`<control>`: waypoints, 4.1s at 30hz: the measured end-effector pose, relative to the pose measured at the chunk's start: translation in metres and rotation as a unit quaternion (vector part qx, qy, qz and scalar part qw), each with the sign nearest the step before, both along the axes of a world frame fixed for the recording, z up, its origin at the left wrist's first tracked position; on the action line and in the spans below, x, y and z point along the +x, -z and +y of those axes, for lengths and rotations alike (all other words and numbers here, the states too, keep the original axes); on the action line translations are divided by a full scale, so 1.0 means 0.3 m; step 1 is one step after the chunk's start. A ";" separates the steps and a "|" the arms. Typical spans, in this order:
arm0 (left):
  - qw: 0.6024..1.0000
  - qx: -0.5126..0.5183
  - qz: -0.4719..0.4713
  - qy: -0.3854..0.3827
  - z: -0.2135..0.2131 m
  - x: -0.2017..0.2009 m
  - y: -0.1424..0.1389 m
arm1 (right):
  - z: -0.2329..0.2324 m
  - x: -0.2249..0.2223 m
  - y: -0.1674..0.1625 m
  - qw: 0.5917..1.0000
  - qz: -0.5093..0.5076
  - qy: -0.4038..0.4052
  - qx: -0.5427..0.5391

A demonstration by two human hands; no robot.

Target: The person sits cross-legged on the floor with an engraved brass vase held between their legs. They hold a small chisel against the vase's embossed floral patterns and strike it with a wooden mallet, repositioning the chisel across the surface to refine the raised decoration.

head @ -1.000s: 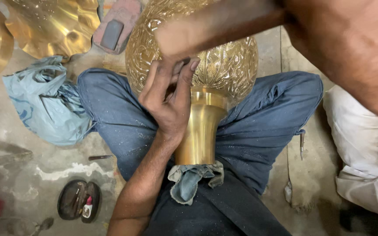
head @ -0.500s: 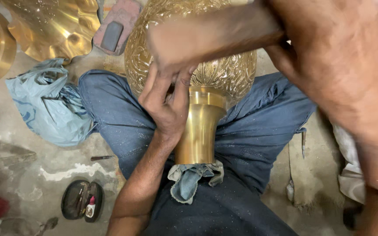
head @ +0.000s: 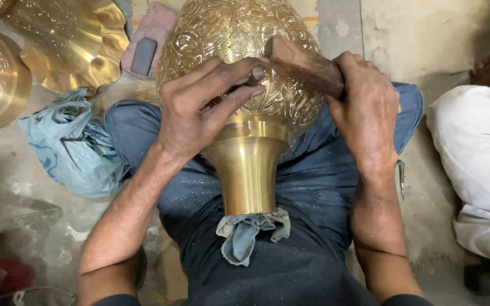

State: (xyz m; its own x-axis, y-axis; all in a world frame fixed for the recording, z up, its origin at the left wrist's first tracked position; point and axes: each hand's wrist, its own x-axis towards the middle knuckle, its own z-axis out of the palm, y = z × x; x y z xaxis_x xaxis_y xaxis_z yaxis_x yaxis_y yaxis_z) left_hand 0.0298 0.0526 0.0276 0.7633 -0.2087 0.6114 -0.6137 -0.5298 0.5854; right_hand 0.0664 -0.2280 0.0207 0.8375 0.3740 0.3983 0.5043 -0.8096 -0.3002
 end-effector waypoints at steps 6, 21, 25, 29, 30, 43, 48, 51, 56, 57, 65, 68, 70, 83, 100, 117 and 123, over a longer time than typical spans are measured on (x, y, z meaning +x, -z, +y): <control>0.998 -0.050 0.010 0.043 0.003 0.009 -0.011 | -0.001 -0.013 -0.091 0.999 -0.052 0.004 -0.005; 1.000 -0.021 -0.009 -0.016 -0.022 -0.019 -0.020 | -0.028 -0.023 -0.289 0.969 -0.171 -0.064 -0.169; 0.999 -0.035 -0.017 -0.010 -0.021 -0.020 -0.001 | -0.033 -0.020 -0.306 0.981 -0.123 -0.095 -0.114; 1.000 -0.023 -0.019 -0.009 -0.012 -0.018 0.020 | -0.012 -0.031 -0.309 0.978 -0.135 -0.079 -0.140; 1.000 -0.013 -0.021 -0.015 -0.011 -0.017 0.024 | -0.006 -0.032 -0.306 0.978 -0.127 -0.074 -0.145; 0.999 -0.005 -0.031 -0.009 -0.013 -0.009 0.002 | -0.042 -0.020 -0.262 0.982 -0.143 -0.084 -0.095; 1.000 -0.003 -0.023 -0.020 -0.017 -0.009 -0.008 | -0.046 -0.022 -0.274 0.975 -0.121 -0.054 -0.176; 0.999 -0.005 -0.028 -0.015 -0.017 -0.013 -0.015 | -0.043 -0.034 -0.275 0.971 -0.123 -0.053 -0.197; 0.999 0.010 -0.012 -0.030 -0.015 -0.013 -0.017 | -0.031 -0.038 -0.280 0.976 -0.136 -0.063 -0.158; 1.000 0.001 -0.016 -0.019 -0.016 -0.009 -0.016 | -0.028 -0.032 -0.282 0.983 -0.131 -0.070 -0.111; 1.000 -0.007 -0.009 -0.019 -0.015 -0.011 -0.015 | -0.008 -0.010 -0.272 0.970 -0.170 -0.057 -0.163; 1.000 -0.003 -0.021 -0.006 -0.013 -0.016 -0.023 | -0.002 -0.006 -0.270 0.996 -0.073 -0.049 0.015; 1.000 -0.003 -0.016 -0.006 -0.011 -0.018 -0.027 | 0.007 -0.003 -0.267 0.959 0.130 -0.024 0.251; 1.000 0.003 -0.016 0.000 -0.010 -0.017 -0.034 | 0.004 -0.025 -0.280 0.988 -0.088 -0.076 -0.103; 1.000 0.000 -0.012 0.027 -0.002 -0.010 -0.038 | -0.011 -0.041 -0.247 0.993 -0.075 -0.091 -0.020; 0.999 0.032 -0.003 0.014 -0.006 -0.006 -0.048 | 0.030 -0.054 -0.269 0.994 -0.064 -0.086 -0.014; 0.999 0.024 0.007 0.021 0.005 -0.013 -0.050 | 0.039 -0.069 -0.261 0.997 -0.050 -0.061 0.004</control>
State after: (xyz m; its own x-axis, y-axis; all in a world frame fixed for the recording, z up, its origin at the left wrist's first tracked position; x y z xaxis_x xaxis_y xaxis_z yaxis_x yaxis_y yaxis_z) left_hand 0.0260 0.0541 0.0426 0.7610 -0.2698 0.5899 -0.6287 -0.5308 0.5683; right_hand 0.0457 -0.2164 0.0990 0.7420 0.4666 0.4814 0.6261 -0.7389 -0.2489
